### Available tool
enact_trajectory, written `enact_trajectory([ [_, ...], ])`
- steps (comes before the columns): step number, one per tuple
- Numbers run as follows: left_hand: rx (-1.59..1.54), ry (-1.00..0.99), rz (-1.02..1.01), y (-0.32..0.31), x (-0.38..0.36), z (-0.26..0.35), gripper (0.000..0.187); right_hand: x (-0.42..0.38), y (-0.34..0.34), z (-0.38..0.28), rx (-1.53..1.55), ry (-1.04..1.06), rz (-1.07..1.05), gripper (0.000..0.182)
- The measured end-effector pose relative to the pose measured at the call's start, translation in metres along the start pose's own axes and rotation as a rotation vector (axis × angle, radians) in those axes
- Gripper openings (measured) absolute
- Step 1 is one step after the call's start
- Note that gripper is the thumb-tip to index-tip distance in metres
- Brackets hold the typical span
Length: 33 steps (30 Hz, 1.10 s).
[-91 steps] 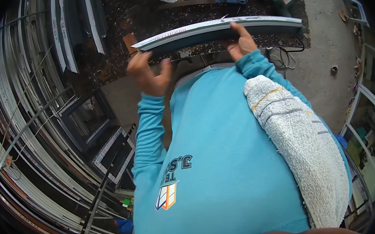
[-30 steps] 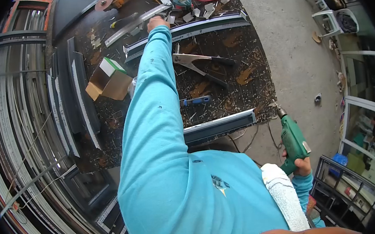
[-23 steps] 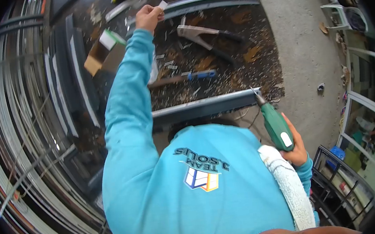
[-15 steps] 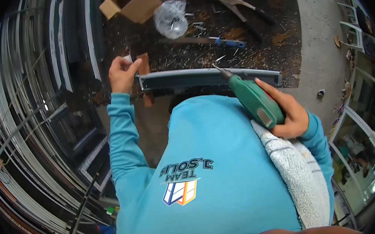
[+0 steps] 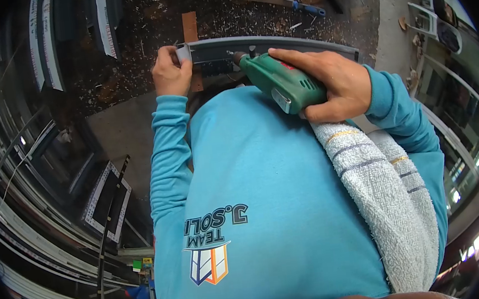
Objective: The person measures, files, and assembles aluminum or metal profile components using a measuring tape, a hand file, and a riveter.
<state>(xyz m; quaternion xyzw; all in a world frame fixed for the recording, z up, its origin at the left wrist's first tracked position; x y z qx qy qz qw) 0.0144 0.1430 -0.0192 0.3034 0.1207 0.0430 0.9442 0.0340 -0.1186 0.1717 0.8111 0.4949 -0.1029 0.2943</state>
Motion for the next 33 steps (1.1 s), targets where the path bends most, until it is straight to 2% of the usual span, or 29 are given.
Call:
enact_trajectory([
  [3,-0.197,0.101,-0.108,-0.011,-0.007,0.003,0.024,0.007,-0.007,-0.003,-0.064,-0.078,0.012,0.094],
  [4,-0.268,0.191,-0.094,-0.013,-0.009,-0.001,0.026,0.008,-0.009,-0.004,-0.079,-0.043,0.034,0.093],
  [8,-0.42,0.228,-0.173,-0.018,-0.01,-0.013,0.032,0.011,-0.013,-0.012,-0.095,-0.128,0.044,0.092],
  [11,-0.305,0.272,-0.244,-0.014,-0.003,-0.007,0.034,0.012,-0.016,-0.017,-0.107,-0.256,-0.003,0.093],
  [18,-0.243,0.275,-0.242,-0.018,0.003,-0.002,0.032,0.017,-0.023,-0.028,-0.142,-0.289,0.072,0.094],
  [24,-0.115,0.282,-0.266,-0.019,0.01,-0.002,0.031,0.021,-0.025,-0.029,-0.199,-0.385,0.049,0.096],
  [27,-0.109,0.302,-0.283,-0.023,0.016,-0.011,0.03,0.016,-0.021,-0.025,-0.197,-0.228,0.187,0.085],
  [31,-0.054,0.256,-0.353,-0.026,0.026,-0.019,0.02,0.014,-0.021,-0.022,-0.162,-0.269,0.169,0.086],
  [33,-0.2,0.391,-0.442,-0.026,0.029,-0.018,0.019,0.014,-0.021,-0.021,-0.101,-0.353,0.124,0.091],
])
Point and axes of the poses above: each hand's wrist, its own x-axis towards the middle knuckle, its own y-axis out of the back of the hand, z = x × y, the point moved 5 cm from there along x, towards the middle knuckle, and after that the axes turned 1 degree about -y, right-handed, at the moved point
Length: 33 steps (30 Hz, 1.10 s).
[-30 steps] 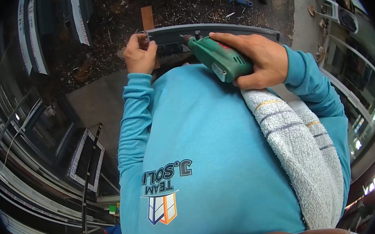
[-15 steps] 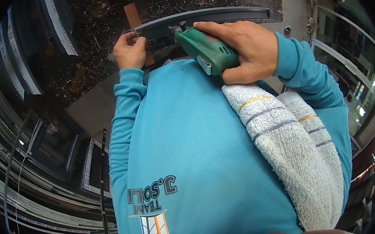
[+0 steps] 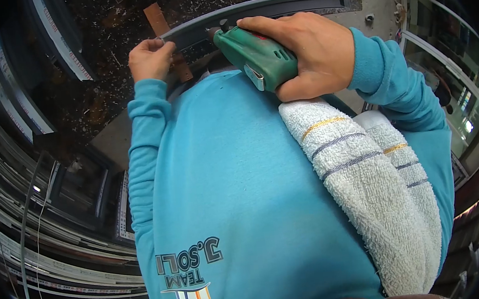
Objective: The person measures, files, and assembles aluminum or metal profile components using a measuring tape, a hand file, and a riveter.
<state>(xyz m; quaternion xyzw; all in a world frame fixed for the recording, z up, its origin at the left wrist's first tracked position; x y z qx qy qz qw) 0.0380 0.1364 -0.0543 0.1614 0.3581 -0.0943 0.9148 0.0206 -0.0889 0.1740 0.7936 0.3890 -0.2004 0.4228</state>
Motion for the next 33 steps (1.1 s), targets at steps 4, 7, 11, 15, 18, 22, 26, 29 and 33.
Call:
enact_trajectory([
  [4,-0.258,0.211,-0.191,0.006,0.0,0.007,0.025,0.0,0.001,0.003,0.022,0.041,0.008,0.091],
  [7,-0.191,0.17,-0.2,0.006,0.0,0.008,0.027,-0.001,0.002,0.004,0.003,0.028,0.024,0.091],
  [11,-0.09,0.057,-0.098,0.001,-0.005,0.006,0.025,-0.001,0.002,0.003,0.017,-0.013,0.001,0.091],
  [15,0.001,-0.035,0.032,-0.002,-0.006,0.0,0.022,-0.002,-0.001,0.008,-0.007,0.021,0.05,0.091],
  [18,0.001,-0.045,0.065,-0.003,-0.008,-0.002,0.023,-0.002,-0.001,0.008,0.004,0.028,0.04,0.091],
  [22,0.003,-0.064,0.098,-0.004,-0.011,-0.001,0.024,-0.004,-0.003,0.011,-0.022,0.093,0.12,0.084],
  [26,0.057,-0.122,0.166,-0.005,-0.011,-0.004,0.024,-0.008,-0.002,0.011,0.03,0.133,0.12,0.085],
  [29,0.054,-0.106,0.174,-0.007,-0.02,0.004,0.025,-0.003,0.0,0.003,0.135,0.273,0.169,0.086],
  [33,0.071,-0.111,0.173,-0.007,-0.018,0.0,0.025,0.015,0.0,-0.002,0.151,0.285,0.174,0.084],
])
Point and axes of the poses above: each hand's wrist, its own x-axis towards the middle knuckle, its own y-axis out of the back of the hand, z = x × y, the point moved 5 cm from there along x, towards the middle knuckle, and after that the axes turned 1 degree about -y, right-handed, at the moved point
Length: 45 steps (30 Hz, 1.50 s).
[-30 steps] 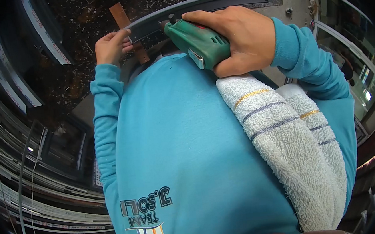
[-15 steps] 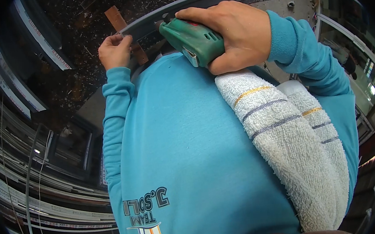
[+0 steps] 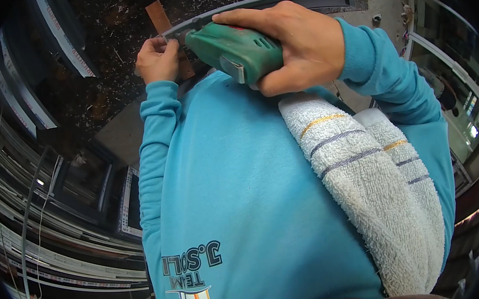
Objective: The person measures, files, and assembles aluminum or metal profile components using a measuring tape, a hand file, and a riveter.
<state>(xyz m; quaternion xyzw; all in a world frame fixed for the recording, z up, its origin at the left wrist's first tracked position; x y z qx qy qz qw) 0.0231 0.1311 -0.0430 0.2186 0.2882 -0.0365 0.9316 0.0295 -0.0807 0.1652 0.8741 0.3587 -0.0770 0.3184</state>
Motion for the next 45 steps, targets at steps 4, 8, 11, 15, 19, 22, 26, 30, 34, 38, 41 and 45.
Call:
enact_trajectory([
  [4,0.076,-0.01,0.021,0.002,-0.004,0.008,0.028,0.009,-0.005,0.007,0.0,-0.028,-0.041,0.084],
  [8,0.114,-0.028,0.033,0.002,-0.004,0.009,0.029,0.013,-0.006,0.006,0.011,-0.078,-0.099,0.084],
  [11,0.116,-0.046,0.024,0.003,-0.005,0.011,0.028,0.018,-0.006,0.006,-0.021,-0.072,-0.096,0.083],
  [15,0.093,-0.077,0.047,0.004,-0.009,0.015,0.024,0.023,-0.004,0.004,-0.041,-0.116,-0.106,0.085],
  [19,0.072,-0.125,0.094,0.002,-0.013,0.017,0.02,0.026,-0.003,0.004,-0.001,-0.192,-0.089,0.079],
  [22,0.035,-0.139,0.115,-0.001,-0.012,0.012,0.019,0.029,-0.002,0.005,0.015,-0.162,-0.07,0.084],
  [26,0.032,-0.146,0.122,-0.002,-0.011,0.012,0.019,0.029,0.0,0.007,0.093,-0.222,-0.078,0.084],
  [30,0.045,-0.117,0.112,-0.001,-0.013,0.017,0.019,0.029,0.001,0.009,0.12,-0.222,-0.065,0.083],
  [34,0.009,-0.112,0.114,-0.003,-0.012,0.016,0.02,0.03,0.001,0.011,0.16,-0.243,-0.058,0.082],
  [38,0.003,-0.121,0.12,-0.005,-0.011,0.013,0.021,0.031,0.003,0.011,0.173,-0.253,-0.064,0.081],
  [41,0.009,-0.118,0.116,-0.004,-0.009,0.015,0.021,0.033,0.005,0.011,0.163,-0.24,-0.063,0.081],
  [45,-0.006,-0.118,0.123,-0.005,-0.009,0.012,0.021,0.034,0.006,0.013,0.18,-0.235,-0.057,0.081],
])
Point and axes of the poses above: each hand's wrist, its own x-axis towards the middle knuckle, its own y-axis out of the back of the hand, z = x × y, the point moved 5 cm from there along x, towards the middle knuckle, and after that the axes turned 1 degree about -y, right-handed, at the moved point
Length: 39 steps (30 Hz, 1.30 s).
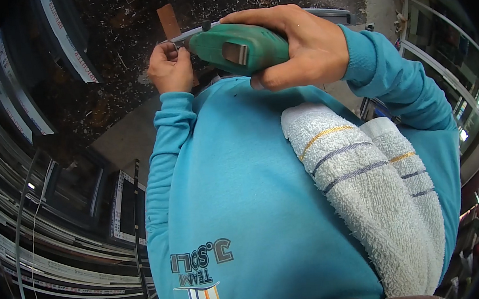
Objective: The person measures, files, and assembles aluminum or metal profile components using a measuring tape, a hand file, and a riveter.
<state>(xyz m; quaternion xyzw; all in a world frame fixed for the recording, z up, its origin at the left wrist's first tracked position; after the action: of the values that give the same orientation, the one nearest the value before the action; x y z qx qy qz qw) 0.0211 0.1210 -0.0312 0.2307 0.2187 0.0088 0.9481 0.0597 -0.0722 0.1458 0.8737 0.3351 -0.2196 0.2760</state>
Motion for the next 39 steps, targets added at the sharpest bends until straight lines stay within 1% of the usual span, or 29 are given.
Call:
enact_trajectory([
  [4,-0.019,0.0,0.027,-0.002,0.0,-0.004,0.021,0.0,0.0,0.002,0.046,-0.056,-0.028,0.078],
  [7,-0.015,0.034,0.015,-0.003,0.001,-0.005,0.021,0.001,0.002,0.002,0.017,-0.098,-0.036,0.078],
  [10,-0.057,0.071,0.0,0.001,0.0,0.0,0.021,-0.002,0.005,-0.009,0.05,-0.133,-0.094,0.078],
  [13,-0.036,0.07,-0.002,0.002,0.001,0.001,0.022,-0.023,0.02,-0.011,-0.013,0.075,-0.119,0.079],
  [14,-0.043,0.063,-0.007,0.003,0.003,0.001,0.022,-0.033,0.025,-0.013,0.057,0.01,-0.156,0.082],
  [17,-0.032,0.054,-0.045,0.004,0.003,0.0,0.022,-0.063,0.041,0.001,0.101,0.081,-0.116,0.085],
  [20,-0.069,0.087,-0.092,0.006,0.004,-0.008,0.022,-0.087,0.05,0.012,0.054,0.068,-0.08,0.085],
  [21,-0.072,0.085,-0.074,0.007,0.002,-0.008,0.023,-0.094,0.052,0.02,0.065,0.059,-0.069,0.084],
  [22,-0.005,0.054,-0.034,0.01,0.001,-0.005,0.022,-0.1,0.054,0.024,0.072,0.057,-0.072,0.084],
  [24,-0.039,-0.005,0.076,0.013,-0.001,-0.01,0.02,-0.111,0.057,0.032,0.051,0.086,-0.067,0.085],
  [26,0.204,-0.127,0.321,0.023,-0.001,-0.014,0.017,-0.121,0.06,0.044,-0.003,0.155,-0.051,0.085],
  [27,0.404,-0.266,0.489,0.03,-0.01,0.006,0.013,-0.127,0.061,0.053,-0.034,0.178,-0.048,0.087],
  [28,0.465,-0.367,0.601,0.035,-0.012,0.002,0.01,-0.132,0.063,0.06,-0.022,0.175,-0.07,0.087],
  [30,0.367,-0.275,0.751,0.03,-0.039,0.012,0.012,-0.144,0.066,0.072,0.003,0.158,-0.11,0.087],
  [31,0.308,-0.357,0.691,0.009,-0.057,0.026,0.011,-0.15,0.069,0.077,-0.018,0.177,-0.118,0.088],
  [32,0.324,-0.515,0.537,-0.019,-0.077,0.044,0.01,-0.154,0.071,0.08,-0.04,0.2,-0.129,0.088],
  [33,0.277,-0.553,0.359,-0.051,-0.092,0.053,0.011,-0.159,0.07,0.084,-0.056,0.221,-0.143,0.089],
  [34,0.199,-0.581,0.24,-0.083,-0.103,0.049,0.012,-0.162,0.07,0.088,-0.068,0.221,-0.149,0.087],
  [35,0.169,-0.561,0.194,-0.112,-0.108,0.041,0.013,-0.162,0.07,0.091,-0.082,0.221,-0.151,0.086],
  [36,0.212,-0.563,0.188,-0.136,-0.108,0.034,0.014,-0.164,0.069,0.095,-0.096,0.216,-0.151,0.084],
  [38,0.296,-0.466,0.22,-0.167,-0.105,0.02,0.014,-0.161,0.061,0.106,-0.125,0.233,-0.147,0.083],
  [39,0.251,-0.514,0.272,-0.177,-0.103,0.013,0.014,-0.156,0.058,0.111,-0.141,0.251,-0.147,0.082],
])
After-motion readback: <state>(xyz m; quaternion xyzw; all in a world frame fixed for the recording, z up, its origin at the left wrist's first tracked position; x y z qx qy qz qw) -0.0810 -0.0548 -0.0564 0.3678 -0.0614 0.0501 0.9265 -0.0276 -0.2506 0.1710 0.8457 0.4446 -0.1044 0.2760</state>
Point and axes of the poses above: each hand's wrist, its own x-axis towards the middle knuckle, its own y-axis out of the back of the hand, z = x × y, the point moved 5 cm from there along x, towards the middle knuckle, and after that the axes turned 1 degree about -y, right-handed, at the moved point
